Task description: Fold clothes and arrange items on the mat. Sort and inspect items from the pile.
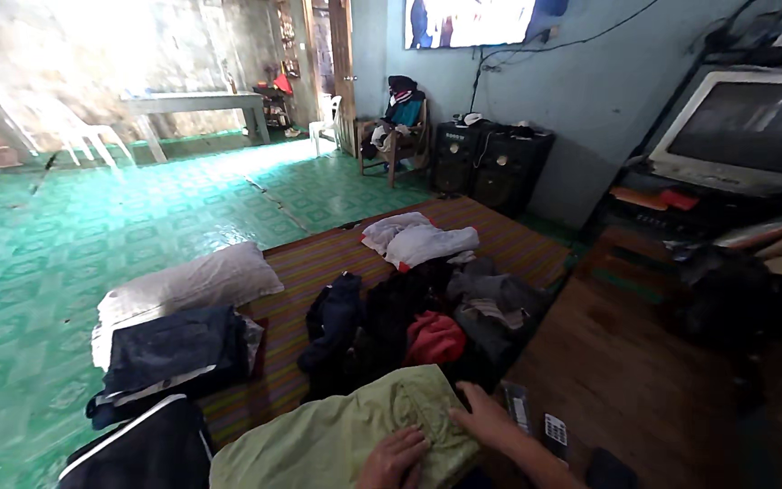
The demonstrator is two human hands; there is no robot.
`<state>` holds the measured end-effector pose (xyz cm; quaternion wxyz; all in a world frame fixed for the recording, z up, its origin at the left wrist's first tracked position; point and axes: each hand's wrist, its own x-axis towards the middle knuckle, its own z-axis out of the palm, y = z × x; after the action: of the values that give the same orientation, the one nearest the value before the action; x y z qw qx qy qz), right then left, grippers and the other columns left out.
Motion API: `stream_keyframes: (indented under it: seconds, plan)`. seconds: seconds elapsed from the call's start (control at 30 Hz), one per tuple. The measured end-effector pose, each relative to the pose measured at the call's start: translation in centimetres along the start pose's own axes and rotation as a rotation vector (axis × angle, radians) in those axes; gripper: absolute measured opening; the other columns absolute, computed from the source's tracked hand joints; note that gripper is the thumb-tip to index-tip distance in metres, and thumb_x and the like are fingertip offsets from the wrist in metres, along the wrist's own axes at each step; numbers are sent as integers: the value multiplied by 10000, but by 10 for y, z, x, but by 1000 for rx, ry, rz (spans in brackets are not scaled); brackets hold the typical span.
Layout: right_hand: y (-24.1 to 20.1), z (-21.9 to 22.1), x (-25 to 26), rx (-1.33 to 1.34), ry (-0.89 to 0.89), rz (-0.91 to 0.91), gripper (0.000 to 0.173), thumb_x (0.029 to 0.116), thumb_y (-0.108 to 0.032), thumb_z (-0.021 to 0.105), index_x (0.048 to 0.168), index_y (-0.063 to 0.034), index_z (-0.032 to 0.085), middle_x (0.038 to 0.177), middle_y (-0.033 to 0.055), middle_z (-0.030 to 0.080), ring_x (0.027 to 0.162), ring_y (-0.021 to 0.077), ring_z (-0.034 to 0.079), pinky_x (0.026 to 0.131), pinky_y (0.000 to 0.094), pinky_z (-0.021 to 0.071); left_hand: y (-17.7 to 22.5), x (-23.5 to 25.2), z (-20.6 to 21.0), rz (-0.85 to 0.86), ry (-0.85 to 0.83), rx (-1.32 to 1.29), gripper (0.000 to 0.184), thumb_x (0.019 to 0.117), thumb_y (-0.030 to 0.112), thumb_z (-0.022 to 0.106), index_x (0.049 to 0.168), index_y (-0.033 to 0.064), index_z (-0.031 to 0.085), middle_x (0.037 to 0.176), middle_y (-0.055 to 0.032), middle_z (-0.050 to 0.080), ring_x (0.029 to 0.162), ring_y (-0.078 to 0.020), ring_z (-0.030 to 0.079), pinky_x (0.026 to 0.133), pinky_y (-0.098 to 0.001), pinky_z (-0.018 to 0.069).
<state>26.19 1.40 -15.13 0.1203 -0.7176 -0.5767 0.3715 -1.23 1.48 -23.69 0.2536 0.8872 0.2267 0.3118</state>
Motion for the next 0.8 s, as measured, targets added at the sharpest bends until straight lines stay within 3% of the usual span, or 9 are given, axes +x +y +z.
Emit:
stream_keyframes:
  seconds: [0.07,0.13,0.23,0.27,0.47,0.53,0.6,0.7,0.8]
  plan:
    - [-23,5,1,-131,67,-194,569,1040,-346,570,1523,-62,472,1536,196,486,1436,345,456,1206,502,357,0,-1,1,9,5,1,312,1016,135,569,1288,75,710,1389,-96,653,1385,-218,541,1180,-406,423]
    - [-36,24,9,-127,-9,-427,484,1087,-306,478,1494,-46,519,1568,193,458,1498,344,370,1258,510,244,2,-1,-3,21,-1,21,316,1008,128,567,1282,68,712,1379,-102,660,1373,-220,553,1175,-403,426]
    - [-44,63,31,-224,-183,-533,554,1107,-416,358,1561,-111,443,1672,130,310,1577,342,175,1260,611,94,8,-1,-8,1,10,73,282,967,107,602,1200,47,750,1280,-107,716,1280,-243,634,1130,-415,467]
    - [-46,72,39,-273,-177,-527,574,1105,-441,333,1586,-136,404,1685,110,286,1581,335,161,1255,621,89,9,-3,-8,-15,12,83,284,971,112,596,1202,56,752,1280,-96,718,1279,-232,634,1133,-409,466]
    - [-69,82,93,-404,-165,-422,586,1108,-455,272,1600,-154,377,1679,92,307,1580,313,179,1253,623,117,3,-2,-5,-27,-2,32,319,1027,154,550,1297,109,714,1367,-67,672,1356,-197,569,1166,-398,436]
    - [-77,81,111,-416,-195,-397,565,1112,-444,274,1561,-150,450,1639,110,382,1558,334,244,1244,646,130,0,-2,-3,-50,-24,32,333,1035,171,533,1316,119,703,1396,-59,654,1372,-191,552,1178,-393,421]
    - [-91,75,122,-455,-264,-326,557,1116,-440,257,1517,-151,513,1575,118,473,1500,337,364,1207,665,217,2,-1,-4,-83,-49,16,335,1041,183,532,1328,117,693,1415,-58,639,1386,-187,535,1188,-391,403]
    - [-98,78,149,-433,-381,-232,571,1116,-426,266,1406,-67,603,1470,195,561,1391,384,499,1119,669,367,3,-5,-4,-73,-70,1,361,1039,167,530,1370,108,660,1451,-71,610,1425,-211,492,1213,-401,369]
    - [-94,79,174,-340,-450,-186,541,1125,-368,329,1336,45,607,1402,270,577,1344,401,529,1118,600,391,8,-10,-12,-123,-157,51,447,1075,250,470,1514,183,522,1591,-58,462,1522,-211,342,1259,-464,259]
